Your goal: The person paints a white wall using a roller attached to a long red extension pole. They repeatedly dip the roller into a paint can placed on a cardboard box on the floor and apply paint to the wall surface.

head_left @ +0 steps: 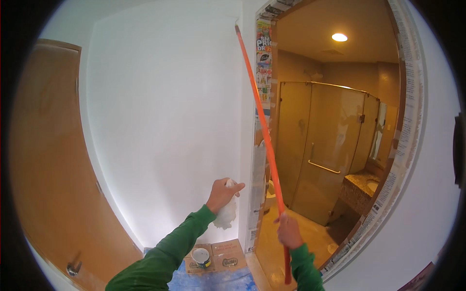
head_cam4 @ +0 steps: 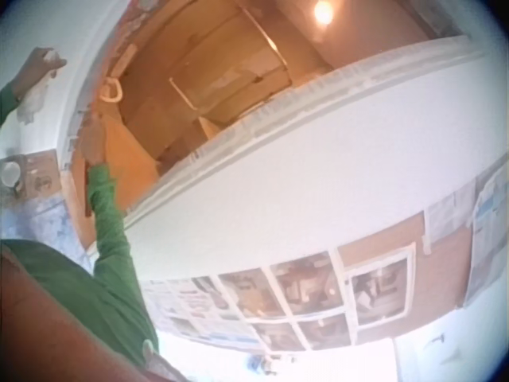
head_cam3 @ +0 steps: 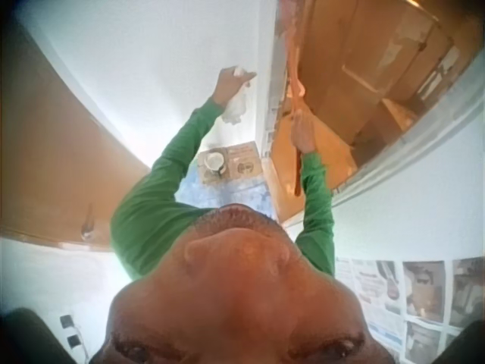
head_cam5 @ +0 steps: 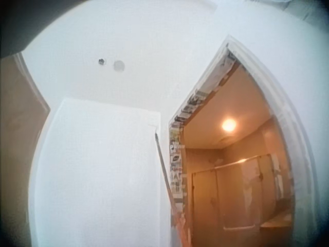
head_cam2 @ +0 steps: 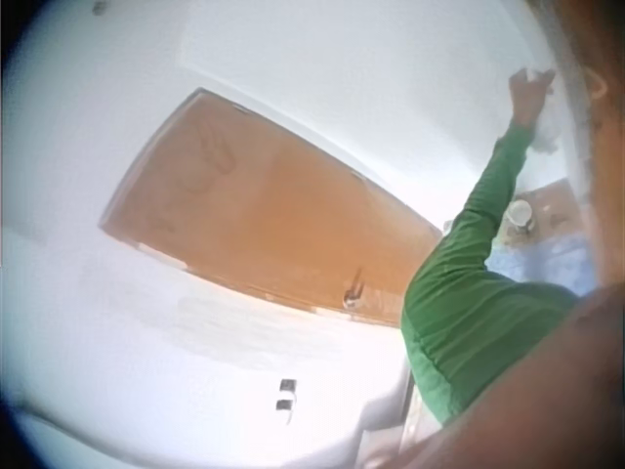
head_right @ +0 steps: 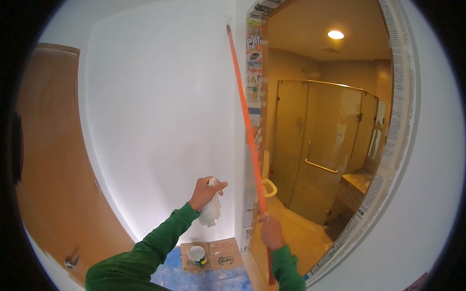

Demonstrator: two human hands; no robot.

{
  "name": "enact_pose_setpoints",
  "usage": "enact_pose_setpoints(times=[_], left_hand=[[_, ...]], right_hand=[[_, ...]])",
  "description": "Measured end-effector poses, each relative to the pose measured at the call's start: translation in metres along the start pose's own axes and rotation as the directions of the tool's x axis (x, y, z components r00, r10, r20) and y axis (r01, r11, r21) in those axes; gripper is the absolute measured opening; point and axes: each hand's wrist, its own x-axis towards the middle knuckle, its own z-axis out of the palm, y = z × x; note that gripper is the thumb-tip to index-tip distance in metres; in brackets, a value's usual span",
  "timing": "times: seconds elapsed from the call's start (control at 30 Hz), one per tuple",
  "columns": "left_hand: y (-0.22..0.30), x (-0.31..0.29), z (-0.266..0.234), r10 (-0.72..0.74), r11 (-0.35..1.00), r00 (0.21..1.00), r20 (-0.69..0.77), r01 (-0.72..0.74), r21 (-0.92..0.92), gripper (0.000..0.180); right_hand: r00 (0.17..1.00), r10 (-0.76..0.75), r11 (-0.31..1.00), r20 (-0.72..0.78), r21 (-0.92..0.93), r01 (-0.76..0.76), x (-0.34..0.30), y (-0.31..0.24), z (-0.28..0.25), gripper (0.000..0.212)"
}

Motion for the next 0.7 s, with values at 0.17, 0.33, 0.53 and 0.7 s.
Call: enact_pose_setpoints(times=[0.17, 0.33, 0.53, 0.7], left_hand=[[-0.016, -0.004, 0.018, -0.098, 0.994, 0.991, 0.089, 0.101, -0.038, 0.037], [-0.04, -0.02, 0.051, -0.128, 0.978, 0.982, 0.142, 0.149, -0.149, 0.035], [-0.087, -0.061, 0.083, -0.114, 0.987, 0.966, 0.233, 0.136, -0.084, 0.026], [-0.082, -0.077, 0.081, -0.168, 0.976, 0.947, 0.273, 0.199, -0.089, 0.022]], right_hand=[[0.995, -0.096, 0.974, -0.01, -0.208, 0.092, -0.11, 0.079, 0.025, 0.047], [0.995, 0.047, 0.966, -0.089, -0.251, -0.069, -0.221, 0.157, 0.041, 0.051], [0.974, 0.174, 0.984, -0.145, -0.002, -0.176, -0.305, 0.155, 0.023, 0.05], [0.972, 0.151, 0.985, -0.177, 0.106, -0.134, -0.311, 0.124, 0.016, 0.047]])
